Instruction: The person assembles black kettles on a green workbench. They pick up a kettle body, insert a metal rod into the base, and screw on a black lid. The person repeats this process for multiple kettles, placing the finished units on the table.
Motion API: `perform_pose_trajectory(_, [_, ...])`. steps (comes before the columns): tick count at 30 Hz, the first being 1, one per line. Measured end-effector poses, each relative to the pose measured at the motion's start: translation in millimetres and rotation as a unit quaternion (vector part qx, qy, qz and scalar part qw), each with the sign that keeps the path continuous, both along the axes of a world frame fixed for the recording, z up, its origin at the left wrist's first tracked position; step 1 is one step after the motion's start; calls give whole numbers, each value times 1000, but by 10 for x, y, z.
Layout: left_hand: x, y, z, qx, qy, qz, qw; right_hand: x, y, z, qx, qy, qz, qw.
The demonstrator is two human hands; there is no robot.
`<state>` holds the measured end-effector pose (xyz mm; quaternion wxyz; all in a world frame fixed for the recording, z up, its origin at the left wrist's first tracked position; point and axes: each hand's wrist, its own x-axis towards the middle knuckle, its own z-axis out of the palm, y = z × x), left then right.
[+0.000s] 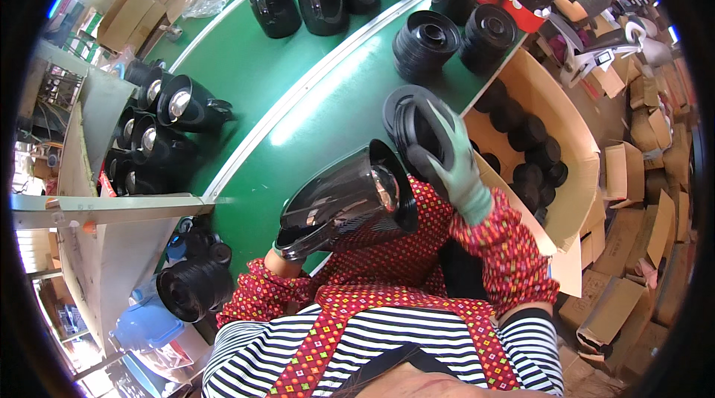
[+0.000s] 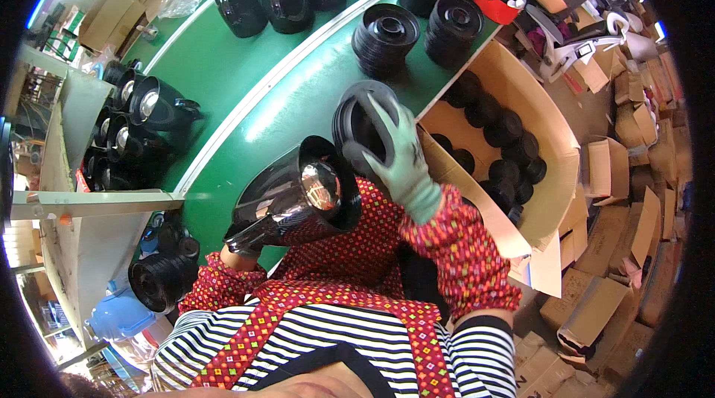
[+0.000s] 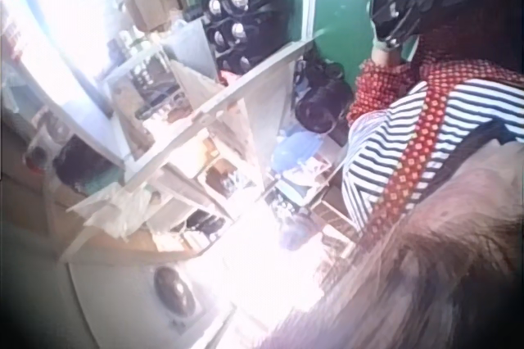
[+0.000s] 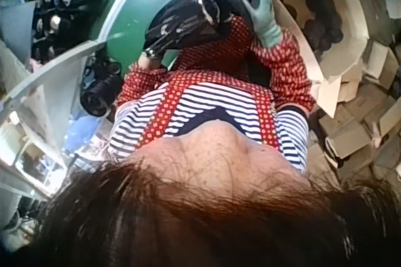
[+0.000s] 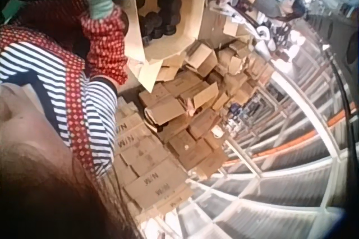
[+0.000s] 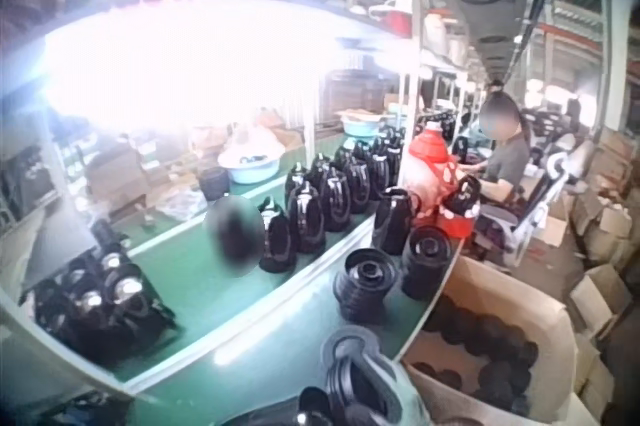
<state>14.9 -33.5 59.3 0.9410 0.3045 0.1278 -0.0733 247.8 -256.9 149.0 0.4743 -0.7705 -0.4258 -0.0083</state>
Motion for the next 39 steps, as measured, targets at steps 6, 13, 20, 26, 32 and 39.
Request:
perform_pose_trajectory(6, [131, -176, -75, -22, 9, -48, 999, -647, -472, 372, 79, 132, 29, 988])
perform_pose_trajectory(13, [389, -424, 15, 173, -112, -102, 973, -815, -855, 353, 116, 137, 22, 984])
perform_pose_trajectory(20, [593, -360, 1074, 709, -332, 140, 606, -901, -1059, 97, 193, 478, -34, 856])
perform_pose_trajectory(26, [666, -389, 1324, 675, -245, 55, 694, -635, -1464, 264, 71, 452, 34, 889])
perform_pose_trajectory(32, [651, -518, 1363, 657, -266, 63, 703, -1002, -1100, 513, 224, 334, -34, 915])
perform_pose_trajectory(39, [638, -356, 1096, 627, -213, -7, 750, -926, -1219, 251, 264, 475, -5, 839])
